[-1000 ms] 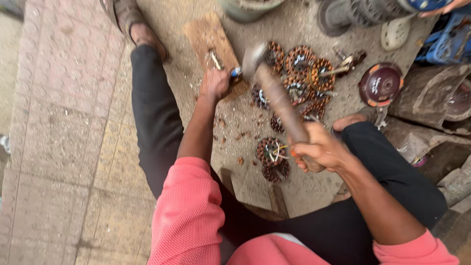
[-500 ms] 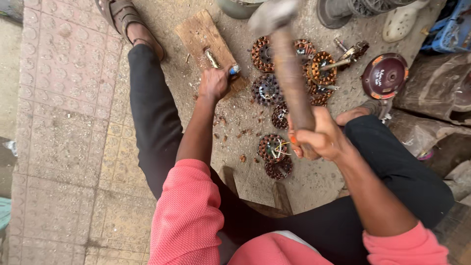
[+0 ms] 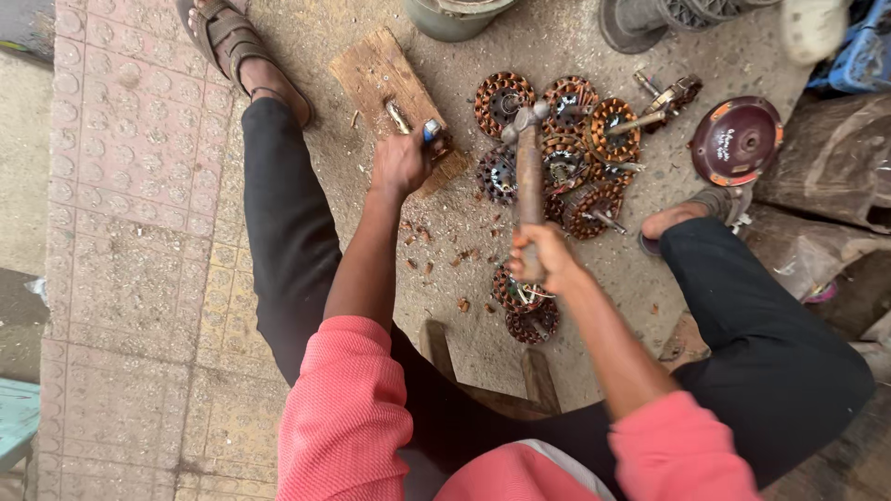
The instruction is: The person uses a hammer and a chisel to strike and separate components of several small electric motor stators placed on a wooden block. The person repeatedly hammers the stators to dislodge parts, working on multiple units one at a time.
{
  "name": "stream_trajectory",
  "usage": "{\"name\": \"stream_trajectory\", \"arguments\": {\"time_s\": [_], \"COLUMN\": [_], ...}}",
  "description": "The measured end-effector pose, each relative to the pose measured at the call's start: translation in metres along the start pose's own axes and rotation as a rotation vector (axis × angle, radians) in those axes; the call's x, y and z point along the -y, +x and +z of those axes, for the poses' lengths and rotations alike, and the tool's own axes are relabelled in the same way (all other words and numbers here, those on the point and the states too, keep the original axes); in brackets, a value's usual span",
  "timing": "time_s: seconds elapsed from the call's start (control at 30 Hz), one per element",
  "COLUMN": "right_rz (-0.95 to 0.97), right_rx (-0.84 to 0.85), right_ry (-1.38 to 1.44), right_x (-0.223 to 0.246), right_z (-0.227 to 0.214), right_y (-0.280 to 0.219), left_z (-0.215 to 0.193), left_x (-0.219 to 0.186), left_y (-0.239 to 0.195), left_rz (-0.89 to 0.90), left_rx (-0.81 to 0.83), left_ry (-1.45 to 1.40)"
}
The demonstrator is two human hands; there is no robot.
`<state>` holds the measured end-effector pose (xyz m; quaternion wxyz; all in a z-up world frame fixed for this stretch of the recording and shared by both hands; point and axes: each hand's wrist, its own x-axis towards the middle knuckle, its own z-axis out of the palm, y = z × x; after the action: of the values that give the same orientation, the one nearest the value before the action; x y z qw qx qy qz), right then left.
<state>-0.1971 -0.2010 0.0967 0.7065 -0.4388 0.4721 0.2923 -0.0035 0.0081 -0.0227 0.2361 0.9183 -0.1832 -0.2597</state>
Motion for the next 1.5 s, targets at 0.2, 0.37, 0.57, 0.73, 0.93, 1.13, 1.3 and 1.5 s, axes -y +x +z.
{"name": "stream_trajectory", "arguments": {"time_s": [0.2,0.37,0.57,0.73,0.93,1.13,1.3,1.5], "right_rz": [0.153,0.172,-0.504,-0.098,-0.382,-0.724,-0.359,-0.033], "right_rx": [0.087,0.185,0.275,0.140,0.200,0.238,0.174,0.009], "right_ry": [0.133,0.058,-0.324,-0.583,-0.682,-0.899,-0.894,-0.882], "right_x": [-0.020,0.035,0.060,0.037,0.019,0.008,0.030,0.025], "right_z": [0.024,-0.003,0.039,0.048,-0.001,0.010,0.032,0.017], "right_y": [0.061,-0.025,-0.113,-0.086,-0.070,-0.016,0.015,-0.074], "left_z": [-0.013,-0.013,0.002,0.025,0.020,0.004,-0.010,-0.034], "left_x": [-0.006,-0.005,0.001,0.017,0.031,0.026,0.017,0.003], "left_y": [-0.013,-0.021,-0.012,-0.014,-0.004,0.007,0.001,-0.001], "left_rz": [0.057,0.048,0.040,0.190,-0.047,0.011,-0.210,-0.150], "left_rx": [0.031,0.095,0.098,-0.140,0.084,-0.362,-0.156,-0.007], "left_ry": [0.092,0.128,0.193,0.283,0.021,-0.051,-0.231,-0.689]}}
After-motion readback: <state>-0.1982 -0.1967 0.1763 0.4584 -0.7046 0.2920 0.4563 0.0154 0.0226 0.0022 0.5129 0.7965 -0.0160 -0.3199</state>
